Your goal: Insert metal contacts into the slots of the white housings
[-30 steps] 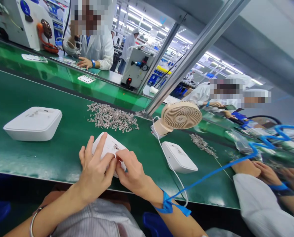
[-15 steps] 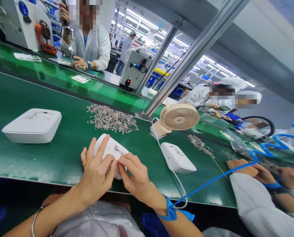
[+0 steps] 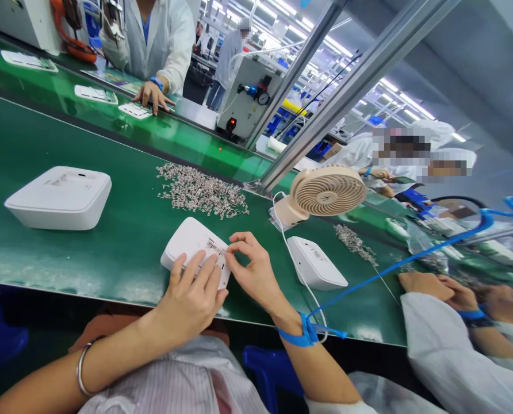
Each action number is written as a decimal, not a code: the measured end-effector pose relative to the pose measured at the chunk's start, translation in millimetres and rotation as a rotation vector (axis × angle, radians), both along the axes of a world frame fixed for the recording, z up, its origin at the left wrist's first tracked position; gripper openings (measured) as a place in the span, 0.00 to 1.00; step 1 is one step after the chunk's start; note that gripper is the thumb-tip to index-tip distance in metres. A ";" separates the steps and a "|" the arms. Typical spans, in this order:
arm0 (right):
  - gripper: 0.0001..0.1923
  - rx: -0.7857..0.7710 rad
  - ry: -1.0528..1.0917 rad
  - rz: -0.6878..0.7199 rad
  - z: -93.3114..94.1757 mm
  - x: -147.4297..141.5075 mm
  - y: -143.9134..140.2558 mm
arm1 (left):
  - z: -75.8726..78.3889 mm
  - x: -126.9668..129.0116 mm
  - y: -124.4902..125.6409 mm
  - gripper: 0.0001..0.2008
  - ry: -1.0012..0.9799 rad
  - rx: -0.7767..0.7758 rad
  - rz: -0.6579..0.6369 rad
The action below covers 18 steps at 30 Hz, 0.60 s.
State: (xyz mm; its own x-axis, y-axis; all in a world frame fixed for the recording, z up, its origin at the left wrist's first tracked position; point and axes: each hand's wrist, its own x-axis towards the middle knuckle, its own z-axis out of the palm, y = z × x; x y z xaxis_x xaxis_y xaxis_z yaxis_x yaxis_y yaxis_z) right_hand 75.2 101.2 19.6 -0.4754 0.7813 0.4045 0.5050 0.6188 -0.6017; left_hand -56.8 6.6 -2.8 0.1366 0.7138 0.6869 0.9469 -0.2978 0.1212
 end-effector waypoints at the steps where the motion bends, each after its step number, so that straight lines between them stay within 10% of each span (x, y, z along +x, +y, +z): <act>1: 0.06 -0.011 -0.004 -0.001 -0.2 0.0 0.3 | -2.1 1.6 -0.4 0.15 0.044 -0.010 0.000; 18: 0.07 0.179 -0.214 -0.082 -4.2 -12.8 -4.1 | 4.4 5.7 1.0 0.17 0.243 -0.102 0.033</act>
